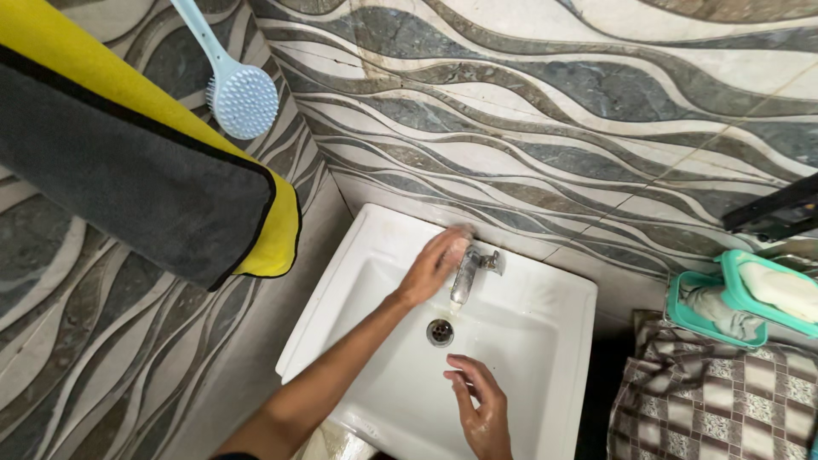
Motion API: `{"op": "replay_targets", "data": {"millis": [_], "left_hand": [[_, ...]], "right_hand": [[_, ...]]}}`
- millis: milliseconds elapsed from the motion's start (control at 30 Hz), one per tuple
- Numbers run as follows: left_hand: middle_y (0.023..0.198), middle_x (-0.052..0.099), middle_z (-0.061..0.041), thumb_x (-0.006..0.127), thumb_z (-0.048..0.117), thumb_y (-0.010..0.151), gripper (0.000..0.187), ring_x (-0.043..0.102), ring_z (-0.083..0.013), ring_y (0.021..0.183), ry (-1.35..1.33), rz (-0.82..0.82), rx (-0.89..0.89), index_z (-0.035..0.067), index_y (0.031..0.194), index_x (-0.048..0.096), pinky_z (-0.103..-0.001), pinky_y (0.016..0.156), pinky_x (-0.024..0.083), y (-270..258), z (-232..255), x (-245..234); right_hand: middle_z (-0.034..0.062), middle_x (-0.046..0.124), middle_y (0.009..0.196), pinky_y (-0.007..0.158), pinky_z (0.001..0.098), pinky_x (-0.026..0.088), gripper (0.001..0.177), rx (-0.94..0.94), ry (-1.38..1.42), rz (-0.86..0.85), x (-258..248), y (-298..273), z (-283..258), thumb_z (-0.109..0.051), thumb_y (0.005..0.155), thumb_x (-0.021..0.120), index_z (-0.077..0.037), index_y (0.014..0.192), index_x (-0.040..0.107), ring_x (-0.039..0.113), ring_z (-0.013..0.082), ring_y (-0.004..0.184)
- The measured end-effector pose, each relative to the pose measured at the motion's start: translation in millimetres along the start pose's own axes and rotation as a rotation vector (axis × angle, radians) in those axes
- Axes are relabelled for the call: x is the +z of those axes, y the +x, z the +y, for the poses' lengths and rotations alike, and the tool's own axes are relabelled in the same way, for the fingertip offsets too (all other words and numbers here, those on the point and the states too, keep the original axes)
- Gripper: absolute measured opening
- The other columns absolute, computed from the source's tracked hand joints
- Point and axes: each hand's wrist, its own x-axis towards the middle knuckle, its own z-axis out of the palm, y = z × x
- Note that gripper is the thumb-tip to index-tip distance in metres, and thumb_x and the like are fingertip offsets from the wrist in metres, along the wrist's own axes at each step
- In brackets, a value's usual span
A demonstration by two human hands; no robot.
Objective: The person turns on a bathroom sink faucet and washes their hands with soap. They rub their hands together under running water, rinse, and then turn off the faucet.
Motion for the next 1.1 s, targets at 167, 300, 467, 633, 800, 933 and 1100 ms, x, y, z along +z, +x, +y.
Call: {"op": "replay_targets", "data": {"millis": [167,300,467,633,800,933,1100], "left_hand": [[0.130,0.062,-0.013,0.062,0.016,0.097,0.039,0.061,-0.0342,0.119,0.279,-0.198,0.030,0.008,0.135,0.060,-0.043,0.102,0.051,25,16,-19],[0.126,0.064,-0.012,0.062,0.010,0.093,0.035,0.061,-0.0334,0.119,0.276,-0.353,-0.050,0.009,0.128,0.063,-0.043,0.097,0.056,34,-2,-22],[0.110,0.069,-0.016,0.064,0.007,0.094,0.023,0.067,-0.0379,0.100,0.375,-0.282,-0.053,0.010,0.117,0.065,-0.047,0.085,0.056,43,-22,-6],[0.090,0.072,-0.012,0.061,0.006,0.100,0.019,0.069,-0.0250,0.075,-0.064,-0.065,-0.452,0.010,0.117,0.067,-0.038,0.070,0.057,43,-20,11],[0.111,0.069,-0.008,0.054,-0.004,0.101,0.024,0.064,-0.0120,0.085,-0.722,0.272,-0.279,0.006,0.119,0.066,-0.029,0.073,0.055,21,-6,19],[0.118,0.069,-0.007,0.057,-0.002,0.102,0.025,0.067,-0.0145,0.109,-0.692,0.127,-0.241,0.006,0.124,0.067,-0.028,0.096,0.056,38,18,-3],[0.112,0.071,-0.012,0.071,0.012,0.098,0.016,0.066,-0.0237,0.104,0.062,-0.594,0.015,0.006,0.113,0.074,-0.035,0.089,0.053,62,43,-3]], "right_hand": [[0.0095,0.074,0.119,0.082,0.0316,0.062,0.023,-0.029,-0.023,-0.003,-3,-2,-6,-0.006,0.096,0.061,-0.003,0.116,0.072,0.078,0.0205,0.098],[0.0086,0.075,0.114,0.079,0.0317,0.061,0.022,-0.031,-0.050,-0.006,-5,-1,-16,-0.006,0.096,0.061,-0.004,0.115,0.072,0.079,0.0199,0.096],[0.0082,0.076,0.110,0.079,0.0316,0.061,0.021,-0.047,-0.064,-0.009,-3,-9,-24,-0.005,0.096,0.059,-0.004,0.112,0.073,0.079,0.0192,0.096],[0.0083,0.078,0.108,0.080,0.0309,0.061,0.021,-0.053,-0.085,0.015,-7,-25,-14,-0.005,0.096,0.060,-0.004,0.112,0.073,0.079,0.0186,0.096],[0.0079,0.076,0.112,0.079,0.0312,0.063,0.022,0.019,-0.079,0.089,-27,-33,12,-0.005,0.095,0.060,-0.003,0.112,0.073,0.078,0.0184,0.096],[0.0091,0.076,0.111,0.078,0.0320,0.062,0.021,0.029,-0.028,0.143,-36,-30,17,-0.005,0.096,0.060,0.000,0.112,0.073,0.077,0.0192,0.096],[0.0091,0.077,0.110,0.078,0.0306,0.061,0.022,0.005,-0.029,0.177,-33,-13,-1,-0.005,0.097,0.058,0.000,0.114,0.072,0.077,0.0182,0.097]]}}
